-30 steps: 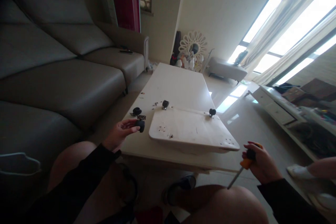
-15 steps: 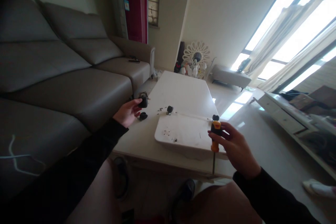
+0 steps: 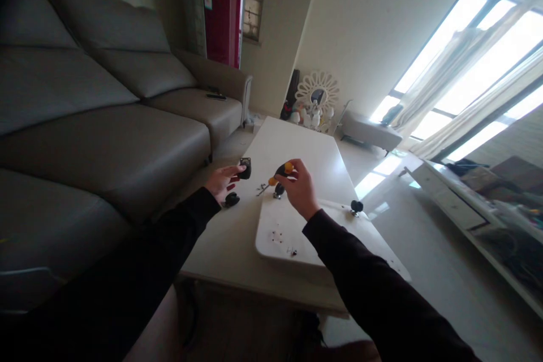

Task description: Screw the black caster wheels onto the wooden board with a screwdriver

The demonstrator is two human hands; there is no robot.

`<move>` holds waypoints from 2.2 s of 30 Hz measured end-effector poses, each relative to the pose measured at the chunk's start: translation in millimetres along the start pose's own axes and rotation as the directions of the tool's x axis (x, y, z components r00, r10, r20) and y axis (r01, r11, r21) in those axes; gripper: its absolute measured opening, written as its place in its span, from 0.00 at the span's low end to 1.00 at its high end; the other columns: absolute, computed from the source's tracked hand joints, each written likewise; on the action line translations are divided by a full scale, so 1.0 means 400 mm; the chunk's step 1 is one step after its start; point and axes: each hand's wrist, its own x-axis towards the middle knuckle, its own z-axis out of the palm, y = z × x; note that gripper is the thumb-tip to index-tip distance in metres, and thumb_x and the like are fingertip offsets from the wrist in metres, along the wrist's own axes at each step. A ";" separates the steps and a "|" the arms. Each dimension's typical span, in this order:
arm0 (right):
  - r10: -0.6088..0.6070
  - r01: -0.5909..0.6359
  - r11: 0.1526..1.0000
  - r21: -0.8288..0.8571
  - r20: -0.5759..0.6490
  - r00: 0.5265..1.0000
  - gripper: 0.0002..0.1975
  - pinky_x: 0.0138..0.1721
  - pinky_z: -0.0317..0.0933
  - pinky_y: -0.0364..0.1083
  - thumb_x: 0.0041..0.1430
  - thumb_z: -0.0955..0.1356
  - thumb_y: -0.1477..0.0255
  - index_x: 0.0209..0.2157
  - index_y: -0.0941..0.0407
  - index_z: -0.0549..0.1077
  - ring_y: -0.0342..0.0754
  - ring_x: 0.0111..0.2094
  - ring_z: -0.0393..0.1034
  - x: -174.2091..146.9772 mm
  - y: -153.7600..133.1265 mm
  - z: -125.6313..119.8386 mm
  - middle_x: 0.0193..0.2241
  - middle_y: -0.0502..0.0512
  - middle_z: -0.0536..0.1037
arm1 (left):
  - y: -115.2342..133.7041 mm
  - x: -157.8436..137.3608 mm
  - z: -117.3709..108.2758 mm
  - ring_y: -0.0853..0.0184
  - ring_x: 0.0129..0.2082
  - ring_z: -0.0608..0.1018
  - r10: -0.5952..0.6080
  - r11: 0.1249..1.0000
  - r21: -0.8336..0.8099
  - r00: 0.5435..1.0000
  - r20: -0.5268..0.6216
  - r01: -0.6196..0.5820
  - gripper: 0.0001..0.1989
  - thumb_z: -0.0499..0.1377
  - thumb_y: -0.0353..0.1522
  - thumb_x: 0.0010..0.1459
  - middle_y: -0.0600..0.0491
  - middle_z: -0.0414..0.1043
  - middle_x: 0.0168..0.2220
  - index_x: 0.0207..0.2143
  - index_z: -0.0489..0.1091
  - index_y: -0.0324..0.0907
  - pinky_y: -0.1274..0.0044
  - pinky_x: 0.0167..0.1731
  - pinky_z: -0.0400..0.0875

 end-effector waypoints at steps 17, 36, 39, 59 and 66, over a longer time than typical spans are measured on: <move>-0.025 0.034 0.997 -0.071 0.127 0.992 0.14 0.37 0.74 0.47 0.49 0.74 0.68 0.37 0.52 0.70 0.46 0.36 0.75 0.041 0.182 0.120 0.34 0.50 0.76 | 0.027 0.006 -0.008 0.66 0.32 0.72 0.038 0.994 -0.096 0.997 -0.066 -0.044 0.26 0.74 0.46 0.28 0.53 0.75 0.31 0.28 0.74 0.41 0.75 0.33 0.59; 0.006 0.149 0.951 0.273 -0.494 0.869 0.21 0.34 0.80 0.48 0.44 0.80 0.71 0.38 0.53 0.70 0.44 0.33 0.79 -0.069 0.096 -0.257 0.35 0.45 0.77 | 0.005 -0.069 0.046 0.61 0.32 0.77 0.010 0.919 0.373 0.953 0.303 -0.129 0.22 0.73 0.42 0.37 0.46 0.79 0.32 0.33 0.74 0.40 0.70 0.35 0.67; 0.138 0.081 0.924 0.374 -0.524 0.840 0.19 0.31 0.79 0.45 0.44 0.80 0.72 0.35 0.54 0.70 0.43 0.32 0.79 -0.108 0.120 -0.318 0.33 0.45 0.77 | -0.006 -0.096 0.051 0.60 0.32 0.80 -0.132 0.841 0.528 0.903 0.410 -0.117 0.22 0.73 0.41 0.38 0.48 0.79 0.31 0.34 0.71 0.41 0.70 0.35 0.69; 0.334 -0.108 0.865 0.491 -0.400 0.854 0.19 0.39 0.79 0.50 0.48 0.78 0.70 0.37 0.51 0.67 0.44 0.35 0.79 -0.144 0.187 -0.376 0.34 0.46 0.77 | -0.039 -0.088 0.191 0.65 0.22 0.70 -0.538 0.676 0.728 0.598 0.594 -0.116 0.19 0.73 0.49 0.39 0.50 0.75 0.23 0.23 0.78 0.43 0.76 0.21 0.59; 0.316 -0.101 0.875 0.474 -0.400 0.860 0.17 0.38 0.79 0.49 0.50 0.77 0.71 0.36 0.51 0.67 0.44 0.35 0.79 -0.150 0.180 -0.385 0.34 0.46 0.76 | -0.075 -0.081 0.211 0.65 0.22 0.71 -0.530 0.648 0.734 0.572 0.626 -0.202 0.20 0.70 0.50 0.44 0.48 0.75 0.24 0.25 0.80 0.42 0.75 0.22 0.59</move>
